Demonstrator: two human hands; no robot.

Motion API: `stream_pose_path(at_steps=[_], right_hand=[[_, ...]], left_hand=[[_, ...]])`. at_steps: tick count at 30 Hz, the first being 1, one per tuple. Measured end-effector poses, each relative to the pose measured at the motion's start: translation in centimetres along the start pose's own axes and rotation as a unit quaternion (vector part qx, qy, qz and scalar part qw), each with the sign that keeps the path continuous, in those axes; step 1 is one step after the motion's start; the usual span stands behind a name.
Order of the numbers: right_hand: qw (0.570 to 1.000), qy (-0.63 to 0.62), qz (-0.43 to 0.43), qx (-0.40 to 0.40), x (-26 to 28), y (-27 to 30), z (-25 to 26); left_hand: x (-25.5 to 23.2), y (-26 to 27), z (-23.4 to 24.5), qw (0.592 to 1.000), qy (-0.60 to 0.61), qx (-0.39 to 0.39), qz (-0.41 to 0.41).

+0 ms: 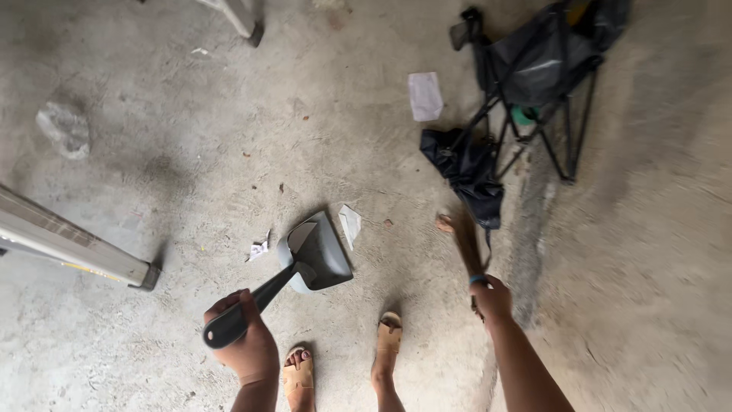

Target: The person sweeps dried leaves and paper scraps into a dustpan using a small broom and empties the collected debris into a trash bag and a bucket.

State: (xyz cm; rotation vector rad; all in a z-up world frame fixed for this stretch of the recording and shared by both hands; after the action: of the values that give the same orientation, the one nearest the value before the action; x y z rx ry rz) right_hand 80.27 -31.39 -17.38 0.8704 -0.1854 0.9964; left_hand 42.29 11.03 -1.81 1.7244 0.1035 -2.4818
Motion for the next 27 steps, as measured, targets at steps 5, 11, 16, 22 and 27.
stream_pose_path(at_steps=[5, 11, 16, 22, 27], right_hand=[[0.995, -0.018, -0.005, 0.1, -1.6, 0.0, -8.6], [0.954, 0.106, 0.098, 0.263, 1.9, 12.5, -13.8], [0.953, 0.044, 0.113, 0.276, 4.2, 9.0, -5.8], [0.968, 0.05, 0.058, 0.24, 4.8, 0.2, -5.4], [0.91, 0.191, 0.184, 0.319, 4.8, 8.5, -14.4]], left_hand=[[-0.8, 1.7, -4.1, 0.998, 0.059, -0.006, 0.02], [-1.9, -0.1, -6.7, 0.999, -0.003, -0.036, -0.016], [-1.6, -0.1, -5.2, 0.995, 0.061, -0.082, 0.001], [-1.6, 1.6, -6.0, 0.993, -0.034, -0.111, 0.013], [-2.3, 2.3, -5.8, 0.99, -0.043, -0.133, 0.018]])
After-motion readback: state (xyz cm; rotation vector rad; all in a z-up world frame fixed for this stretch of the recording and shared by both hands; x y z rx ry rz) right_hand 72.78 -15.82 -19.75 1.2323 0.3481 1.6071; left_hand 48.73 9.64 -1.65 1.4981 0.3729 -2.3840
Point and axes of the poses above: each hand's wrist, its own y-axis away from the middle knuckle, its own z-axis out of the back of the hand, x = y × z, the point moved 8 cm from there along -y, towards the middle knuckle, and after that the axes turned 8 degrees about -x, right-handed, at the moved point
